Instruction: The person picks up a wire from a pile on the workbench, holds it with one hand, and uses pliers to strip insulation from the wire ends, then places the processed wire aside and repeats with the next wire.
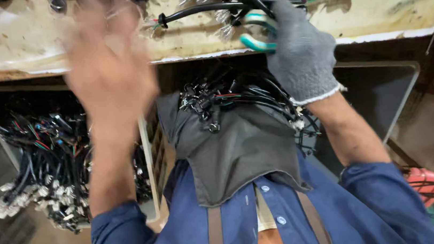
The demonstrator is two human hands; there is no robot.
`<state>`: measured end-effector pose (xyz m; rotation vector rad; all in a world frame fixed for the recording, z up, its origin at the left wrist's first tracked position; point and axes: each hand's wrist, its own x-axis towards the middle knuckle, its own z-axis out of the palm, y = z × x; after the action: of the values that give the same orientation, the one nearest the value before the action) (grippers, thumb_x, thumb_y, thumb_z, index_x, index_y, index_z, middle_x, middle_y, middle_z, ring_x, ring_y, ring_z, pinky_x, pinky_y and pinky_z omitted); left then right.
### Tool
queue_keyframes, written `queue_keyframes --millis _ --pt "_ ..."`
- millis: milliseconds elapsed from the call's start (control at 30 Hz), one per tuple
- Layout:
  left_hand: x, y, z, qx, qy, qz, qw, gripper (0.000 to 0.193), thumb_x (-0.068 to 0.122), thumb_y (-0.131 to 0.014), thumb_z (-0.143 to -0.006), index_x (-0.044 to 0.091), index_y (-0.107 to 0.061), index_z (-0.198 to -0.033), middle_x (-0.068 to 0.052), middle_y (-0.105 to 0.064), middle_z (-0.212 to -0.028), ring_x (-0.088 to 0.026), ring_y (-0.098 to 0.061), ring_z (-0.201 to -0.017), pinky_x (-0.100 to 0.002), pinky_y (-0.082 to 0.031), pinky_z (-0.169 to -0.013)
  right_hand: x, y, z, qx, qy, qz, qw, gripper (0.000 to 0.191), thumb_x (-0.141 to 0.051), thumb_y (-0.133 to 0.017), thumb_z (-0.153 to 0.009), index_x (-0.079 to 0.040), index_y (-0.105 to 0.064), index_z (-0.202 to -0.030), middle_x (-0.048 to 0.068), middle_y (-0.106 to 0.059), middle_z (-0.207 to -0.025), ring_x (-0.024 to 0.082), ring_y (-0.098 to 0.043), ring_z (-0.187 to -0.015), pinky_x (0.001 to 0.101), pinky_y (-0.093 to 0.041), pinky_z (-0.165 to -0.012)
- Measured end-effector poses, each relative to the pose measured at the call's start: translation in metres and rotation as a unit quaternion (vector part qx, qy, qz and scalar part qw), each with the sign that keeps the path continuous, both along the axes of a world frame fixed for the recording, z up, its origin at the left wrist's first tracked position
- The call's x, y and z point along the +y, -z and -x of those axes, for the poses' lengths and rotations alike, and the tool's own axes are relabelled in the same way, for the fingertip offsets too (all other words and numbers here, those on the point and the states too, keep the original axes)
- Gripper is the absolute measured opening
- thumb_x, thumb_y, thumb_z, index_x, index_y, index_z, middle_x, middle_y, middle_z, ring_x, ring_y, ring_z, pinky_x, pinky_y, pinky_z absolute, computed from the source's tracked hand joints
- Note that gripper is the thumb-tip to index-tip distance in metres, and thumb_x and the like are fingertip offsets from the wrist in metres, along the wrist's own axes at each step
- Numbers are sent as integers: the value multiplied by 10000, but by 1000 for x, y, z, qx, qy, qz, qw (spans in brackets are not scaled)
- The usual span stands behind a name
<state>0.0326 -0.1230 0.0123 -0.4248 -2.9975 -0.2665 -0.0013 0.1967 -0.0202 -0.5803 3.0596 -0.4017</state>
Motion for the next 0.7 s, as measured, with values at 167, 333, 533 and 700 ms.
queue_keyframes --millis 167,333,533,700 --pt "-27 13 44 24 23 -126 991 435 73 -826 -892 -24 -579 -1236 -279 -484 -1517 -443 -351 -1475 -584 -190 -1299 16 -4 14 -36 -2 67 997 753 -196 -867 -970 -28 -410 -1545 151 -706 -974 356 -717 -819 460 -565 -680" --pt "21 18 18 -85 -41 -760 643 461 47 -830 -742 95 -481 -1039 -138 -695 -974 -274 -699 -891 -403 -569 -811 16 -19 2 26 51 358 932 535 21 -674 -1071 -100 -458 -1546 143 -638 -1425 237 -650 -1150 322 -570 -964" --pt "79 24 -18 -341 47 -801 489 517 363 -690 -899 7 -642 -1270 -40 -641 -950 -131 -622 -844 -292 -506 -837 -18 -16 -54 -64 147 486 859 472 -27 -719 -918 -5 -571 -1366 65 -629 -1256 120 -603 -1105 290 -516 -980" --pt "82 17 -19 -250 92 -595 759 355 261 -698 -1027 28 -665 -1294 -97 -710 -1084 -200 -691 -937 -337 -550 -872 -13 -35 -44 -156 -11 175 972 317 -129 -755 -989 -110 -632 -1280 51 -672 -1047 175 -668 -934 351 -518 -795"
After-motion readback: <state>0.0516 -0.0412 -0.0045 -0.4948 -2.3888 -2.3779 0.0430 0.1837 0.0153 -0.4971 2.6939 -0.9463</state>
